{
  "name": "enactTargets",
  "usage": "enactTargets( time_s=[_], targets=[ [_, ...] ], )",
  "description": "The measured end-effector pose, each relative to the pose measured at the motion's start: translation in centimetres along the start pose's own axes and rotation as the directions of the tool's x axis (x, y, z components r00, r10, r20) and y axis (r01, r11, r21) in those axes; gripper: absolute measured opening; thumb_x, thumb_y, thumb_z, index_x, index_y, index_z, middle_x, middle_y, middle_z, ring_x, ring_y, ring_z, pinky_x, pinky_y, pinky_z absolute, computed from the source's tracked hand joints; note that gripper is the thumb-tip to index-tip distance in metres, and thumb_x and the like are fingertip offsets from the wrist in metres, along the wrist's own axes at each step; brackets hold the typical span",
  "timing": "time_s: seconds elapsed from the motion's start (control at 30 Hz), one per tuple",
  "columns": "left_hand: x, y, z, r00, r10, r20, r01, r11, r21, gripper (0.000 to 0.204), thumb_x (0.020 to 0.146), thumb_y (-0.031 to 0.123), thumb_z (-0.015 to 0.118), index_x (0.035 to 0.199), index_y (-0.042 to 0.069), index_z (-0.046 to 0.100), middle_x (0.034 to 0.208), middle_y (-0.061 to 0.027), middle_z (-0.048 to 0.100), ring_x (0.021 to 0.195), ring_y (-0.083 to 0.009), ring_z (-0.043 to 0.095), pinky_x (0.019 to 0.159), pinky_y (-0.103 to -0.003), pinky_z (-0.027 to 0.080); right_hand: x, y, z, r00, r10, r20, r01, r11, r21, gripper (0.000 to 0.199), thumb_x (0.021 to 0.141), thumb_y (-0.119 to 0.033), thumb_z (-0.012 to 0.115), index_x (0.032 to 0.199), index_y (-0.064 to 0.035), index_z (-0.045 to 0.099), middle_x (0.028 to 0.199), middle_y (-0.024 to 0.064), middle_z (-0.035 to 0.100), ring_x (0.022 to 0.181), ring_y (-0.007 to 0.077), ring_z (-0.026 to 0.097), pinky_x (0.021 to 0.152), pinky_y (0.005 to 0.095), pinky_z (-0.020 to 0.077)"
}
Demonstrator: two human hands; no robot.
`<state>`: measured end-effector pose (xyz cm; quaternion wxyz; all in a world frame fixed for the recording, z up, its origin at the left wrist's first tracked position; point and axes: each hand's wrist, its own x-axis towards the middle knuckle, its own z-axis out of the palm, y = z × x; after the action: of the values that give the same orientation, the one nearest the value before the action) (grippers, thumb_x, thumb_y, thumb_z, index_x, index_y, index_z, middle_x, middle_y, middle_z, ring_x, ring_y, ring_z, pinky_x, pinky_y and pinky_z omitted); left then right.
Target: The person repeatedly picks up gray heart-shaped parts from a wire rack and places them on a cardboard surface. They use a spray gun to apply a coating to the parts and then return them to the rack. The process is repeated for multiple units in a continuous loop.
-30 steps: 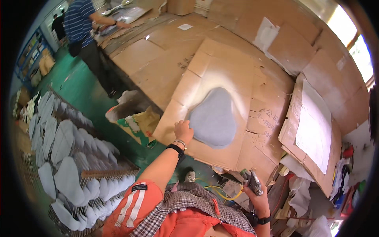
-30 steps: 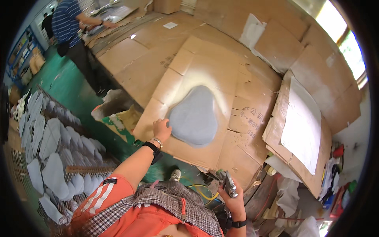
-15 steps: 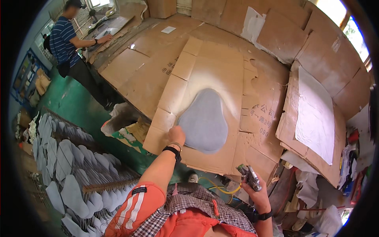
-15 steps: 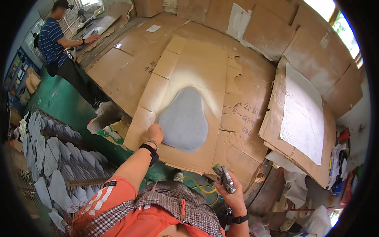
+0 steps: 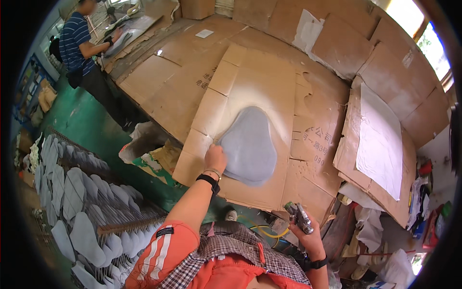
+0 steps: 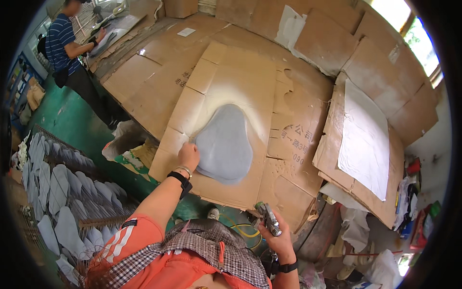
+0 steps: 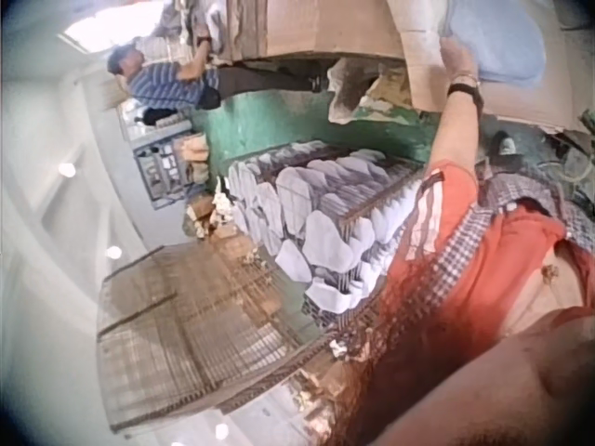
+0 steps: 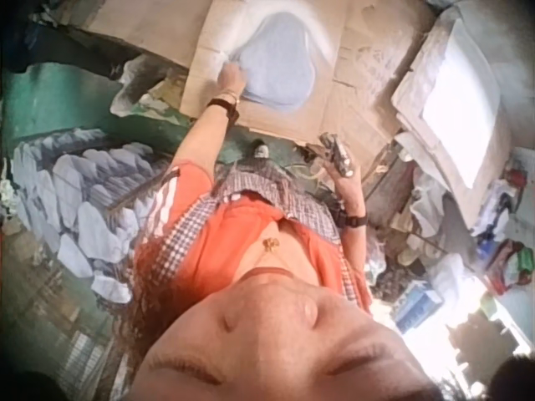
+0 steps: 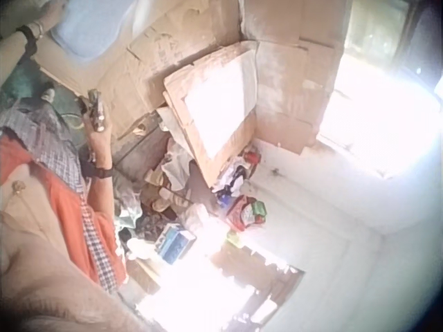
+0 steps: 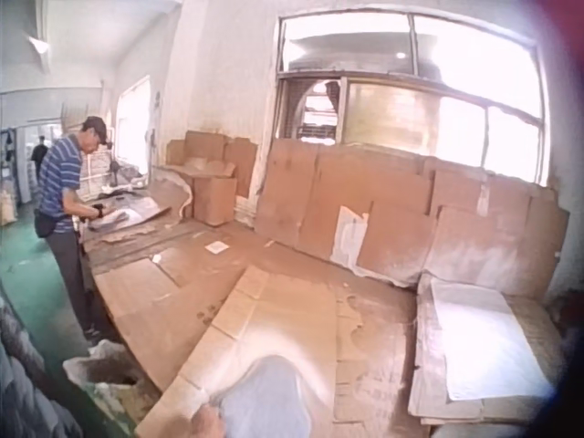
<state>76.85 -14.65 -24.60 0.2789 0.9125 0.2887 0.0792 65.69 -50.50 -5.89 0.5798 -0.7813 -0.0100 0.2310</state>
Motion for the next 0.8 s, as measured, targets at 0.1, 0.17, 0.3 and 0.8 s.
enactTargets(
  time_s=[0.1,0.17,0.3,0.8],
  targets=[
    [2.0,5.6,-4.1,0.966,-0.058,0.251,0.216,0.715,-0.665,0.01,0.076,0.007,0.056,0.073,0.002,0.063,0.086,-0.0126,0.062,0.075,-0.0243,0.06,0.068,-0.035,0.049,0.0,0.0,0.4,1.0,0.016,-0.018,-0.015,1.0,0.023,0.051,0.077,-0.001,0.068,0.124,-0.0038,0.052,0.087,-0.0001,0.06,0.08,0.0085,0.056,0.07,0.0242,0.0465],
    [2.7,8.3,-7.9,0.921,0.064,0.384,0.376,0.111,-0.92,0.008,0.078,0.01,0.058,0.079,0.003,0.062,0.082,-0.0063,0.06,0.072,-0.0164,0.057,0.069,-0.031,0.049,0.1,-0.1,0.8,1.0,0.013,-0.012,-0.013,1.0,0.018,0.05,0.077,-0.001,0.068,0.124,-0.0037,0.052,0.087,-0.0001,0.06,0.079,0.0084,0.056,0.07,0.024,0.0463],
    [0.0,11.2,-18.9,0.945,0.198,0.261,0.323,-0.416,-0.85,0.011,0.082,0.009,0.057,0.091,0.003,0.059,0.087,-0.0065,0.062,0.078,-0.0163,0.058,0.075,-0.033,0.05,1.0,-0.9,2.3,0.999,-0.04,0.03,0.04,0.999,0.007,0.049,0.076,-0.001,0.068,0.123,-0.0033,0.053,0.086,-0.0001,0.061,0.079,0.0084,0.056,0.071,0.0236,0.046],
    [-8.2,-13.7,-46.5,0.745,-0.588,-0.316,-0.604,-0.393,-0.693,0.006,0.079,0.009,0.056,0.085,0.008,0.057,0.086,-0.0057,0.062,0.077,-0.023,0.058,0.068,-0.04,0.049,1.4,-8.1,13.3,0.899,0.04,0.437,0.073,0.968,-0.24,0.038,0.086,-0.011,0.061,0.123,-0.008,0.054,0.096,-0.002,0.059,0.061,0.0032,0.046,0.046,0.0176,0.0324]
  ],
)
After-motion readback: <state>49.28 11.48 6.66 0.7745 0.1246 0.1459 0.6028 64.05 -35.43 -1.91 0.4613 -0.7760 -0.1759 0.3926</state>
